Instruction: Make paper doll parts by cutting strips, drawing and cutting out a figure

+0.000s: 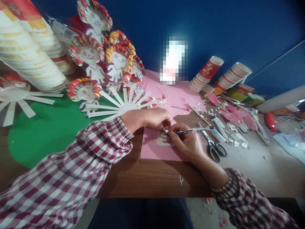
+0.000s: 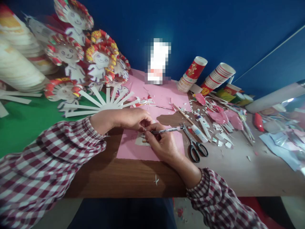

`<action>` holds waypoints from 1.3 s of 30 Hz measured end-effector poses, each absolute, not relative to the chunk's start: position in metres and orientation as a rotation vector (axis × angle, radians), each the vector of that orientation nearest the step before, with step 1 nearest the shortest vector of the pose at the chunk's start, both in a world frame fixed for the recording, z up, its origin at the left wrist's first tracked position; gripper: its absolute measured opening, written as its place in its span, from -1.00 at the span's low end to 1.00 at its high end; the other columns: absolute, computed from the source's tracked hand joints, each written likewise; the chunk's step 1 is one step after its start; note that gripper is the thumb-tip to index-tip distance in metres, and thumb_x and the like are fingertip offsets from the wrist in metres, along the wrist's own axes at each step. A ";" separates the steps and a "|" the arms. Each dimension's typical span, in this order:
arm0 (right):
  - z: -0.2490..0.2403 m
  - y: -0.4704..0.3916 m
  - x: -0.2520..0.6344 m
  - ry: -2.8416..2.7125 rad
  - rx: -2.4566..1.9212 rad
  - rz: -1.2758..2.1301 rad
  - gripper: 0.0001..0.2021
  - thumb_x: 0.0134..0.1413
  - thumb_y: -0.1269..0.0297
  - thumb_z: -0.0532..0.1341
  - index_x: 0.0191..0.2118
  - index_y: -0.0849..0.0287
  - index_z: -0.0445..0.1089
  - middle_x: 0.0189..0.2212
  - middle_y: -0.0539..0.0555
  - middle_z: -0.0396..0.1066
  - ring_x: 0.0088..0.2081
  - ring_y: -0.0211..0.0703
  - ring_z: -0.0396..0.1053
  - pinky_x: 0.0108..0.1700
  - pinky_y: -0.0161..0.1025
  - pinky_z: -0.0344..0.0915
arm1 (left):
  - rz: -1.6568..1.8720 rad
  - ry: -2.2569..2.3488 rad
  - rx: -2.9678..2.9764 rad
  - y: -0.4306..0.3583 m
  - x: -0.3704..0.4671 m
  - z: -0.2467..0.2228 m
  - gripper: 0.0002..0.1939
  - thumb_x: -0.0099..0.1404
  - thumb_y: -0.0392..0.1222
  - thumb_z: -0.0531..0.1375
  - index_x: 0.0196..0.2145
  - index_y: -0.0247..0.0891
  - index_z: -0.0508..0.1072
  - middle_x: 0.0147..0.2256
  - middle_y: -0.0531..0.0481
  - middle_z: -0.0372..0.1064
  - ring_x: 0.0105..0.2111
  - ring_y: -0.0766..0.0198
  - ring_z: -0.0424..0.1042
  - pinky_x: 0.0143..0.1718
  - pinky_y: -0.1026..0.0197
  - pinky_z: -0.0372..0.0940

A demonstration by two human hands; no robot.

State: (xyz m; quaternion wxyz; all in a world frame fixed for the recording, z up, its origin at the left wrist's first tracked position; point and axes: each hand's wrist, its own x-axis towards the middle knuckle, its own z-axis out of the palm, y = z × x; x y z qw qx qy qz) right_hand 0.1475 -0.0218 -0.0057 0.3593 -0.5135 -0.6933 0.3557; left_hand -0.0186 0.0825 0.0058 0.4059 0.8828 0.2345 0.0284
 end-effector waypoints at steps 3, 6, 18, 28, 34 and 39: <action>-0.004 -0.023 0.152 -1.636 -1.301 1.022 -0.84 0.20 0.19 0.13 -0.36 0.14 0.28 -0.61 -0.07 0.32 -0.61 -0.32 0.26 -0.55 -0.38 0.20 | 0.119 0.572 2.249 0.082 -0.019 0.007 -0.80 0.05 -0.42 0.26 -0.33 -0.25 0.55 -0.40 0.02 0.44 -0.44 0.35 0.30 -0.37 0.24 0.14; -0.002 -0.022 0.160 -1.614 -1.336 1.054 -0.78 0.23 0.14 0.07 -0.38 0.12 0.27 -0.63 -0.08 0.28 -0.63 -0.31 0.22 -0.56 -0.37 0.19 | 0.093 0.597 2.277 0.081 -0.020 0.009 -0.78 0.06 -0.39 0.28 -0.29 -0.23 0.55 -0.36 0.03 0.45 -0.41 0.35 0.32 -0.35 0.25 0.15; 0.026 -0.020 0.177 -2.307 -1.379 0.942 -0.69 0.08 0.37 0.09 -0.12 0.28 0.50 -0.69 -0.12 0.10 -0.64 -0.35 0.02 -0.58 -0.38 -0.03 | 0.031 0.658 2.112 0.081 -0.020 0.010 -0.74 0.10 -0.32 0.29 -0.20 -0.28 0.51 -0.24 -0.04 0.46 -0.30 0.30 0.39 -0.26 0.26 0.21; 0.017 -0.022 0.176 -2.519 -1.461 0.461 -0.86 -0.06 0.38 0.14 -0.58 0.19 0.34 -0.70 -0.05 0.21 -0.62 -0.34 -0.06 -0.51 -0.31 -0.10 | 0.049 0.657 2.238 0.078 -0.018 0.015 -0.77 0.07 -0.34 0.29 -0.26 -0.26 0.53 -0.33 0.02 0.43 -0.35 0.31 0.36 -0.31 0.28 0.18; 0.018 -0.021 0.174 -2.577 -1.509 0.442 -0.85 -0.02 0.35 0.13 -0.51 0.21 0.41 -0.64 0.06 0.37 -0.61 -0.30 0.09 -0.48 -0.29 -0.08 | 0.043 0.682 2.241 0.074 -0.018 0.022 -0.74 0.12 -0.25 0.29 -0.19 -0.29 0.50 -0.27 -0.04 0.44 -0.30 0.25 0.37 -0.25 0.25 0.18; 0.020 -0.021 0.173 -2.588 -1.569 0.426 -0.81 0.02 0.33 0.12 -0.49 0.21 0.44 -0.57 0.13 0.46 -0.57 -0.24 0.25 -0.48 -0.28 -0.04 | 0.023 0.716 2.211 0.072 -0.020 0.027 -0.71 0.15 -0.15 0.29 -0.16 -0.26 0.48 -0.24 -0.04 0.43 -0.25 0.24 0.38 -0.20 0.24 0.20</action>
